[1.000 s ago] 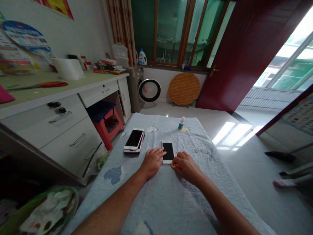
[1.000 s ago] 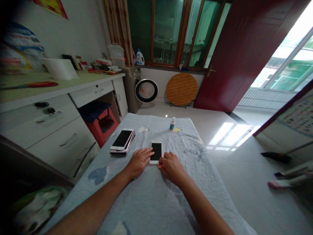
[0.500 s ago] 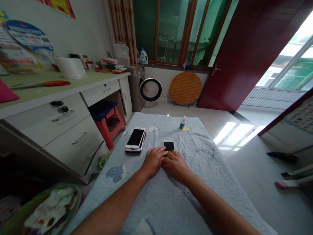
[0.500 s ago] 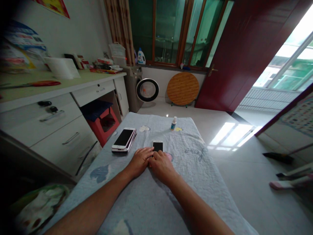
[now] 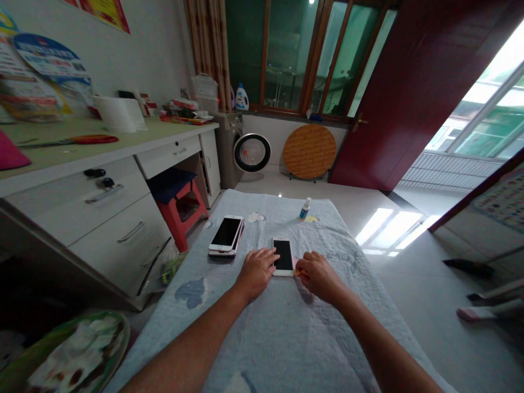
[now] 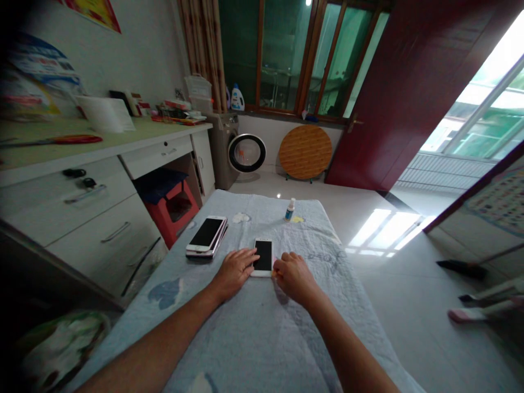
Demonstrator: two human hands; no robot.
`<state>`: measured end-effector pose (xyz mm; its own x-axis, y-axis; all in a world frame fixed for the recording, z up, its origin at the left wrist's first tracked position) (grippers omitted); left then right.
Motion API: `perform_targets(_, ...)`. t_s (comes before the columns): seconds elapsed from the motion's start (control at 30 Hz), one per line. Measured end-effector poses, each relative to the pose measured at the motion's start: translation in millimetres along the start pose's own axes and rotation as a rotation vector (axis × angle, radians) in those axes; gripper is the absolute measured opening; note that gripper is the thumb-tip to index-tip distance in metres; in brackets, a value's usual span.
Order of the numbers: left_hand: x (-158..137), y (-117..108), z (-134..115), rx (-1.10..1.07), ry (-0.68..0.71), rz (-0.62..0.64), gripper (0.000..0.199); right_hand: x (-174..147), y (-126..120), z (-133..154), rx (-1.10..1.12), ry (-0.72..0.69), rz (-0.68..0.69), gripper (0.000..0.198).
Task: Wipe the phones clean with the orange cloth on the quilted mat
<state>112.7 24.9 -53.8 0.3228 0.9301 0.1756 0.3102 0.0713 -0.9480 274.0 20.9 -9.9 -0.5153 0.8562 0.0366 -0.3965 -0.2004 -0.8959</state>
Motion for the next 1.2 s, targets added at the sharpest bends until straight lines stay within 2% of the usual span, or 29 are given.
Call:
perform_targets(0.1, -2, -7, 1, -0.034, -0.019, -0.075, 0.043, 4, -3, 5, 0.089, -0.056, -0.069, 0.014)
perform_targets(0.17, -3, -9, 1, -0.037, -0.022, -0.106, 0.044, 7, 3, 10, 0.139, -0.106, -0.075, 0.015)
perform_targets(0.3, -4, -7, 0, 0.004, 0.006, -0.076, 0.052, 17, 19, 12, 0.179, -0.151, -0.063, 0.015)
perform_targets(0.73, -4, -10, -3, 0.013, 0.017, -0.072, 0.048, 90, 10, -28, 0.018, 0.054, -0.167, 0.023)
perform_targets(0.87, -5, -10, -2, -0.011, 0.015, -0.084, 0.046, 107, 11, -26, -0.028, 0.07, -0.147, 0.026)
perform_targets(1.0, -6, -11, -2, -0.03, -0.003, -0.123, 0.038, 119, 16, -10, -0.033, -0.009, -0.094, 0.025)
perform_targets(1.2, -7, -15, -4, -0.004, -0.038, -0.141, 0.03, 118, 24, 1, -0.135, 0.011, -0.024, 0.022)
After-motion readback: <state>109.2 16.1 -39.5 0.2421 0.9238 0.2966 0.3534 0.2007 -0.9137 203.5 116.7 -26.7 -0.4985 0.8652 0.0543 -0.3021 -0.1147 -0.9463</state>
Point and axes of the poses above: each hand's wrist, its own x-axis towards the middle knuckle, its own y-axis out of the palm, z = x × y, the point moved 6 cm from there along x, towards the middle knuckle, and after that the axes turned 14 degrees about x, right-handed, at the moved point
